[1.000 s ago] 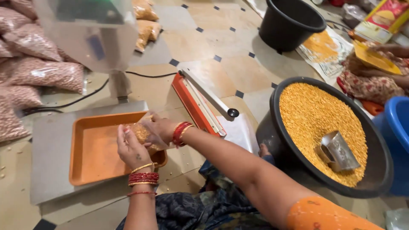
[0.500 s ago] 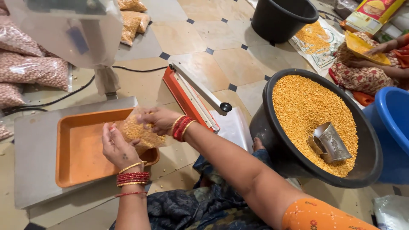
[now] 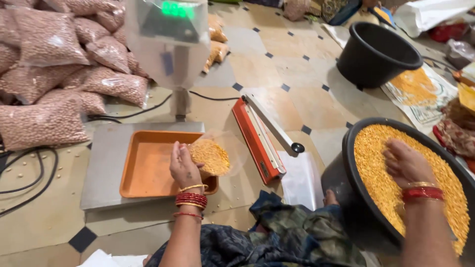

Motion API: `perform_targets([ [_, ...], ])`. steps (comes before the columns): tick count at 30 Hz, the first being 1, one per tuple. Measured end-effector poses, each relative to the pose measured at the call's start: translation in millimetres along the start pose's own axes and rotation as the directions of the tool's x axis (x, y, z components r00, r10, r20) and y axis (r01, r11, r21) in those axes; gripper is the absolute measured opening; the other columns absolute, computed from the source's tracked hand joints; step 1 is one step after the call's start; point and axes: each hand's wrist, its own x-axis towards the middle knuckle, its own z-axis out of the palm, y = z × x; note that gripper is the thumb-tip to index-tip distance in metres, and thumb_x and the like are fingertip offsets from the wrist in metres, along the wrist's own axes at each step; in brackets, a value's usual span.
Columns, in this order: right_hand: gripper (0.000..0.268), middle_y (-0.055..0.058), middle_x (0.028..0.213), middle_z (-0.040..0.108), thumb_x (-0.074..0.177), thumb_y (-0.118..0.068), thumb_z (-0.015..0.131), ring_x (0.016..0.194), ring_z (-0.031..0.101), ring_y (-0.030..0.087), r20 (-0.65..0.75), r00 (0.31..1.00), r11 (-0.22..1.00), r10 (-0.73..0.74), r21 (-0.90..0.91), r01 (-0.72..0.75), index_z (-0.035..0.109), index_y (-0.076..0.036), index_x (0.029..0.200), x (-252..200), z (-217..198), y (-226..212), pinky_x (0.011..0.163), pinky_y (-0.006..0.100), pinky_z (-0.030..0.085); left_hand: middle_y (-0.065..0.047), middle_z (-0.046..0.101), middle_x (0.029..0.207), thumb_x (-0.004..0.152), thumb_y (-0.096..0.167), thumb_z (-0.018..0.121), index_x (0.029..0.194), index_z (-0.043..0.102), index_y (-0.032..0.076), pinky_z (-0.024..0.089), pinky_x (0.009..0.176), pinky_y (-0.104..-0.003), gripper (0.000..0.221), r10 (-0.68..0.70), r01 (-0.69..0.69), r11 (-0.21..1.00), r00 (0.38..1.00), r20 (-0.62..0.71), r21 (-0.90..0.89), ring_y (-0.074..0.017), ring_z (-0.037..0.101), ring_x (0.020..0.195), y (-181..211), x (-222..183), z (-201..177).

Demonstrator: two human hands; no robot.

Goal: The person fills clear plastic bags with yellow lentils from a large container using a metal scoop, weighs the bags on a digital scale, and seals them using a heat sealer.

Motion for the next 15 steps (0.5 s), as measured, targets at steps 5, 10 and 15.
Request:
perform_targets([
  [5, 0.047, 0.016, 0.113, 0.074, 0.108, -0.049, 0.059, 0.103, 0.07, 0.029, -0.427, 0.898, 0.162, -0.109, -0.898, -0.408, 0.072, -0.007, 0.124, -3.7, -106.4, 60.9, 0.088, 0.045, 0.052, -0.016, 0.068, 0.126, 0.105, 0.029, 0.051, 0.144, 0.053, -0.002, 0.06, 0.055, -0.025, 0.05, -0.01, 0.01, 1.0, 1.0, 0.002, 0.028, -0.0136, 0.069, 0.081, 4.6, -5.0, 1.4],
  [10, 0.054, 0.016, 0.118, 0.079, 0.103, -0.06, 0.056, 0.108, 0.073, 0.036, -0.525, 0.843, 0.194, -0.117, -0.845, -0.499, 0.082, -0.015, 0.117, 18.7, -167.0, 108.8, 0.097, 0.049, 0.055, -0.015, 0.069, 0.124, 0.104, 0.03, 0.051, 0.144, 0.054, -0.001, 0.059, 0.054, -0.025, 0.05, -0.025, 0.025, 0.998, 1.0, 0.0, 0.06, -0.0154, 0.067, 0.073, 11.2, -8.8, -0.9],
  [15, 0.032, 0.003, 0.089, 0.064, 0.108, -0.044, 0.058, 0.076, 0.057, 0.016, -0.513, 0.85, 0.813, 0.118, -0.442, -0.379, 0.07, -0.016, 0.1, 37.4, -155.7, 90.5, 0.068, 0.032, 0.044, -0.015, 0.068, 0.125, 0.104, 0.03, 0.051, 0.143, 0.054, -0.001, 0.061, 0.054, -0.025, 0.05, -0.018, 0.018, 1.0, 1.0, -0.007, 0.022, -0.0129, 0.069, 0.08, 7.3, -5.0, 0.7],
])
